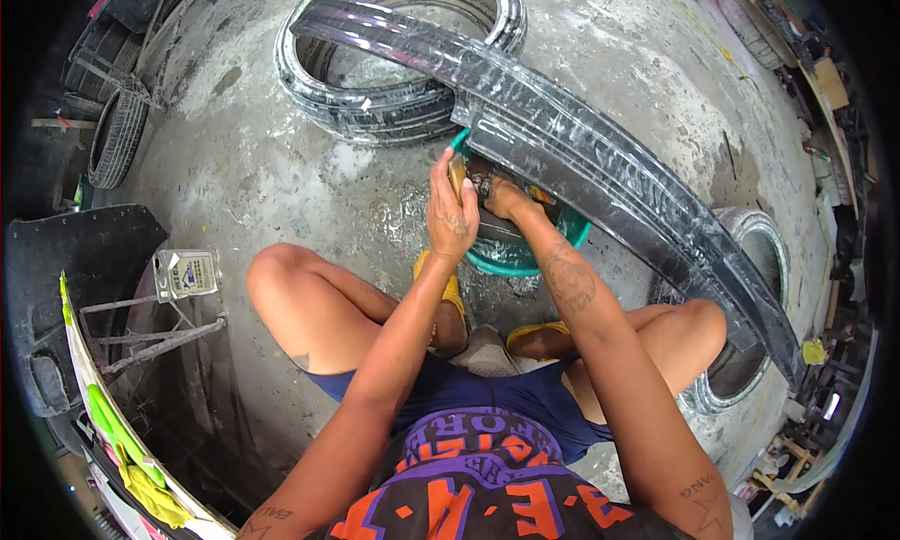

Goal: Sanding a carbon fiber car spoiler using wet sandpaper and a bucket of water.

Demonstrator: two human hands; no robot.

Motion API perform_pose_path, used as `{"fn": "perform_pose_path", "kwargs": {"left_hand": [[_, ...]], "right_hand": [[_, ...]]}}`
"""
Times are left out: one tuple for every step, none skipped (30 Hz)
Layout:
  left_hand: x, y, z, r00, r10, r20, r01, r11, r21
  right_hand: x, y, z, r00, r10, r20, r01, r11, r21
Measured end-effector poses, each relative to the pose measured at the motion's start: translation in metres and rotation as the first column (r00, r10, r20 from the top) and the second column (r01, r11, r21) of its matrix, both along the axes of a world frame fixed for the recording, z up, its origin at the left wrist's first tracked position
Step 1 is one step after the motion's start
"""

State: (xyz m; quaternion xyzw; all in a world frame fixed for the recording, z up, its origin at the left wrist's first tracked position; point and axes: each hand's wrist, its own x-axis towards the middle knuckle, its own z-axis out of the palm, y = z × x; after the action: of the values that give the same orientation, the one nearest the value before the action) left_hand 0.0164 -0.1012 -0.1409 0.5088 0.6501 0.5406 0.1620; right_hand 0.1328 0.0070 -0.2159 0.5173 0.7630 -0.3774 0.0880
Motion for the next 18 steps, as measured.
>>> {"fn": "perform_pose_path", "kwargs": {"left_hand": [[0.000, 0.000, 0.001, 1.000, 0.001, -0.010, -0.001, 1.000, 0.008], [0.000, 0.000, 0.002, 1.000, -0.003, -0.030, 0.003, 1.000, 0.020], [0.000, 0.000, 0.003, 0.999, -0.005, -0.049, 0.006, 1.000, 0.020], [0.001, 0.000, 0.004, 1.000, 0.000, -0.005, 0.000, 0.999, -0.053], [0.001, 0.000, 0.005, 0.999, 0.011, -0.033, -0.012, 0.999, -0.051], [0.001, 0.000, 0.006, 1.000, 0.006, -0.031, -0.008, 0.998, -0.056], [0.001, 0.000, 0.006, 1.000, 0.002, -0.018, -0.003, 0.998, -0.062], [0.001, 0.000, 0.007, 0.999, 0.010, -0.033, -0.013, 0.998, -0.068], [0.001, 0.000, 0.008, 0.999, 0.004, -0.045, -0.007, 0.998, -0.069], [0.001, 0.000, 0.009, 0.999, -0.002, -0.045, -0.001, 0.997, -0.075], [0.001, 0.000, 0.009, 0.998, 0.004, -0.061, -0.008, 0.997, -0.076], [0.001, 0.000, 0.010, 0.998, 0.003, -0.056, -0.008, 0.995, -0.099], [0.002, 0.000, 0.010, 0.999, 0.003, -0.039, -0.007, 0.992, -0.126], [0.002, 0.000, 0.010, 1.000, -0.001, -0.022, -0.002, 0.992, -0.126], [0.002, 0.000, 0.011, 0.999, 0.004, -0.034, -0.008, 0.993, -0.119], [0.002, 0.000, 0.011, 1.000, 0.002, -0.007, -0.003, 0.991, -0.133], [0.002, 0.000, 0.011, 0.999, -0.003, 0.039, 0.010, 0.986, -0.166], [0.002, 0.000, 0.011, 1.000, 0.000, 0.023, 0.003, 0.989, -0.148]], "right_hand": [[-0.006, 0.005, -0.005, 1.000, 0.007, 0.019, -0.007, 1.000, 0.022], [-0.013, 0.008, -0.010, 0.999, 0.009, 0.040, -0.011, 0.999, 0.049], [-0.018, 0.011, -0.014, 0.998, 0.007, 0.058, -0.011, 0.997, 0.074], [-0.024, 0.013, -0.019, 0.997, 0.006, 0.074, -0.013, 0.996, 0.094], [-0.029, 0.015, -0.024, 0.996, 0.003, 0.089, -0.013, 0.994, 0.110], [-0.032, 0.018, -0.028, 0.994, 0.004, 0.109, -0.016, 0.993, 0.116], [-0.035, 0.019, -0.032, 0.992, 0.007, 0.128, -0.023, 0.992, 0.124], [-0.038, 0.021, -0.036, 0.990, 0.001, 0.141, -0.019, 0.992, 0.127], [-0.039, 0.023, -0.039, 0.988, 0.004, 0.153, -0.024, 0.992, 0.127], [-0.041, 0.024, -0.042, 0.987, 0.004, 0.161, -0.025, 0.992, 0.126], [-0.041, 0.024, -0.044, 0.986, 0.010, 0.169, -0.031, 0.992, 0.123], [-0.042, 0.025, -0.045, 0.984, 0.016, 0.176, -0.037, 0.992, 0.120], [-0.042, 0.025, -0.046, 0.982, 0.022, 0.185, -0.044, 0.992, 0.116], [-0.043, 0.025, -0.047, 0.981, 0.027, 0.192, -0.049, 0.992, 0.114], [-0.043, 0.025, -0.047, 0.980, 0.032, 0.194, -0.054, 0.992, 0.112], [-0.043, 0.025, -0.046, 0.979, 0.042, 0.200, -0.065, 0.992, 0.107], [-0.043, 0.025, -0.046, 0.978, 0.049, 0.202, -0.070, 0.992, 0.103], [-0.043, 0.025, -0.045, 0.977, 0.056, 0.207, -0.078, 0.992, 0.100]]}}
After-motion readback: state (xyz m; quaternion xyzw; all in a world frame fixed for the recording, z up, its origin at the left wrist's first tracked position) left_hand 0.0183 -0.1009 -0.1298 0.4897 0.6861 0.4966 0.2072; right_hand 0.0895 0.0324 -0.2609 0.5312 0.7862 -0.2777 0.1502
